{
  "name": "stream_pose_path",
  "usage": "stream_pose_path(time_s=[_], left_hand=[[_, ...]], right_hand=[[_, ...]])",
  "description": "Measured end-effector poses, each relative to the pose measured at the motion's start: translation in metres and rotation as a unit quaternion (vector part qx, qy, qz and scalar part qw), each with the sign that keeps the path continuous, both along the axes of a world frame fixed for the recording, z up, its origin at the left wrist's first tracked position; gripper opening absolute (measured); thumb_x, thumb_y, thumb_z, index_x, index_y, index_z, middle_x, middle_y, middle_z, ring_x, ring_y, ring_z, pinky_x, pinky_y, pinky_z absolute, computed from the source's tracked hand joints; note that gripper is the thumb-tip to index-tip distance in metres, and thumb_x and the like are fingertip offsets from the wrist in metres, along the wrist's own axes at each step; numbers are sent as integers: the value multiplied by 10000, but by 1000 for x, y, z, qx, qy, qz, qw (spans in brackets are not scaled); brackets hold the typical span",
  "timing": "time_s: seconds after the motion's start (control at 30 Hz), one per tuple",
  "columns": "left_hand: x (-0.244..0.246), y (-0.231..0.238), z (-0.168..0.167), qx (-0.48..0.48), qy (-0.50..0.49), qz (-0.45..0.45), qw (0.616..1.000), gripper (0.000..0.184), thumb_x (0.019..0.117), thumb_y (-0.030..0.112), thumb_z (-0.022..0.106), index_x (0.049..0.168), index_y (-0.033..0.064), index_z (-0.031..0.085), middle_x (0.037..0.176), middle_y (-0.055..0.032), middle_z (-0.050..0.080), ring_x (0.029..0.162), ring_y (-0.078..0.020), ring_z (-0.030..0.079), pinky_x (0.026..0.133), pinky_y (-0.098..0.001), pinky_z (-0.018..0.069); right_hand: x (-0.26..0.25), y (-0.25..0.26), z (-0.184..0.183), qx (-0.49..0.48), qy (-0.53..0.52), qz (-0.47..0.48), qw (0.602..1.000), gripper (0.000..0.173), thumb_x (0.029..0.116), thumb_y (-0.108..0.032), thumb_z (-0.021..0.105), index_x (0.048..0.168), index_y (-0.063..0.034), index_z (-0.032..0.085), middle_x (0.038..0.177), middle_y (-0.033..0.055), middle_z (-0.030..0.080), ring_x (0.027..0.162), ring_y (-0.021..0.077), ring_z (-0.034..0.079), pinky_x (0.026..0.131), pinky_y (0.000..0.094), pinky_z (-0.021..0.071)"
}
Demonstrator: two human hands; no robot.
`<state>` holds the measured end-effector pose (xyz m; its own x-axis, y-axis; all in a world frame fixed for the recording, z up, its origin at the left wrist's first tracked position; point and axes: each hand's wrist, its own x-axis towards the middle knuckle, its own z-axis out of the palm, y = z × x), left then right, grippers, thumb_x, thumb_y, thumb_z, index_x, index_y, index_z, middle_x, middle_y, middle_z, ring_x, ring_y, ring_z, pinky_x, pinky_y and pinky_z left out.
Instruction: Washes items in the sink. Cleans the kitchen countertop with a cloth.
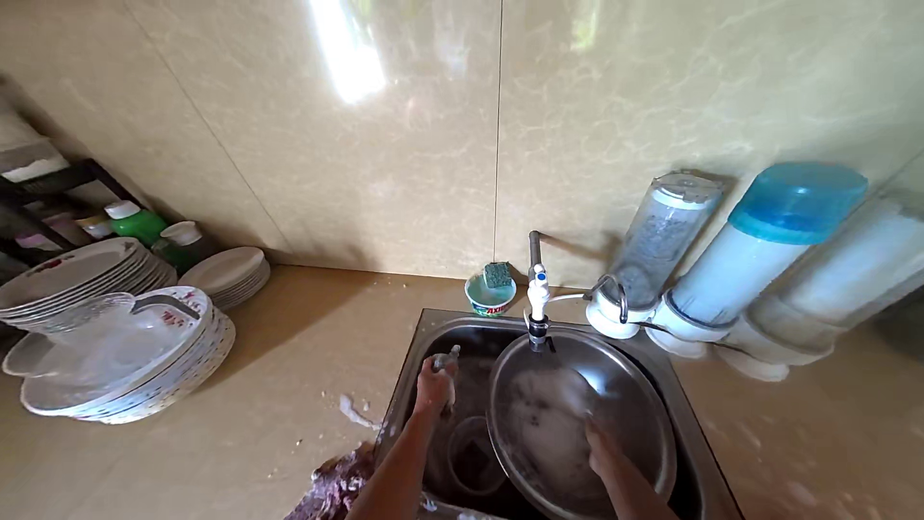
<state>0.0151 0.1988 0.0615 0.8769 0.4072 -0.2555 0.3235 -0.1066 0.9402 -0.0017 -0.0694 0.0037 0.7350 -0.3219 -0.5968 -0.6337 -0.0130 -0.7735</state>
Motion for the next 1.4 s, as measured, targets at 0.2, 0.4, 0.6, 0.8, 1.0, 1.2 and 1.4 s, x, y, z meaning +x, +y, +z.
stream_pose_path(time_s=[0.2, 0.4, 0.6, 0.8, 1.0, 1.2, 1.4], left_hand=[[-12, -80, 12, 238, -45, -352, 904, 460, 1005, 225, 641, 1387, -22, 572, 1394, -249, 586, 1302, -351, 576, 1126, -472, 434], [-6, -144, -63, 363, 147, -534, 749, 765, 970, 206, 672, 1624, 158, 278, 1686, -232, 163, 1516, -503, 220, 1155, -669, 321], [4, -174, -105, 361, 58, -591, 719, 453, 1053, 233, 544, 1494, 134, 515, 1555, -228, 450, 1415, -418, 464, 1129, -628, 391], [-2, -172, -114, 339, -17, -597, 727, 429, 1008, 123, 588, 1427, 30, 572, 1639, -136, 367, 1545, -356, 262, 1216, -624, 214], [-7, -181, -108, 411, -11, -589, 695, 520, 985, -16, 513, 1460, 182, 583, 1647, -135, 352, 1515, -422, 299, 1191, -640, 253], [21, -144, -49, 241, 43, -437, 865, 463, 1038, 114, 554, 1471, -28, 473, 1448, -275, 536, 1356, -388, 527, 1159, -503, 390], [-5, -52, 24, 57, -87, -188, 977, 232, 1053, 65, 462, 1094, -90, 629, 924, -67, 651, 799, -37, 599, 781, -228, 514]], right_hand=[[-19, -24, 0, -115, -19, 27, 993, 372, 1072, -125, 505, 1374, 89, 537, 1409, 330, 522, 1342, 430, 489, 1115, 558, 368], [-69, -94, 44, -394, -195, 280, 854, 342, 1015, -155, 568, 1275, 45, 663, 1323, 278, 629, 1298, 455, 558, 1103, 576, 425], [-109, -143, 6, -382, -322, 284, 818, 352, 925, -150, 655, 1197, 71, 695, 1340, 264, 635, 1351, 475, 516, 1143, 569, 400], [-108, -139, 3, -371, -339, 258, 825, 410, 932, -231, 636, 1231, 44, 688, 1334, 229, 652, 1323, 453, 551, 1114, 591, 414], [-104, -138, 11, -376, -300, 282, 830, 439, 942, -259, 634, 1266, 35, 674, 1371, 221, 631, 1366, 439, 513, 1140, 611, 362], [-104, -137, 8, -388, -298, 299, 819, 464, 953, -301, 631, 1262, 43, 672, 1372, 236, 623, 1360, 446, 513, 1150, 615, 342], [-103, -133, 3, -423, -335, 284, 792, 505, 916, -371, 622, 1181, 51, 707, 1294, 247, 667, 1278, 471, 579, 1068, 663, 400]])
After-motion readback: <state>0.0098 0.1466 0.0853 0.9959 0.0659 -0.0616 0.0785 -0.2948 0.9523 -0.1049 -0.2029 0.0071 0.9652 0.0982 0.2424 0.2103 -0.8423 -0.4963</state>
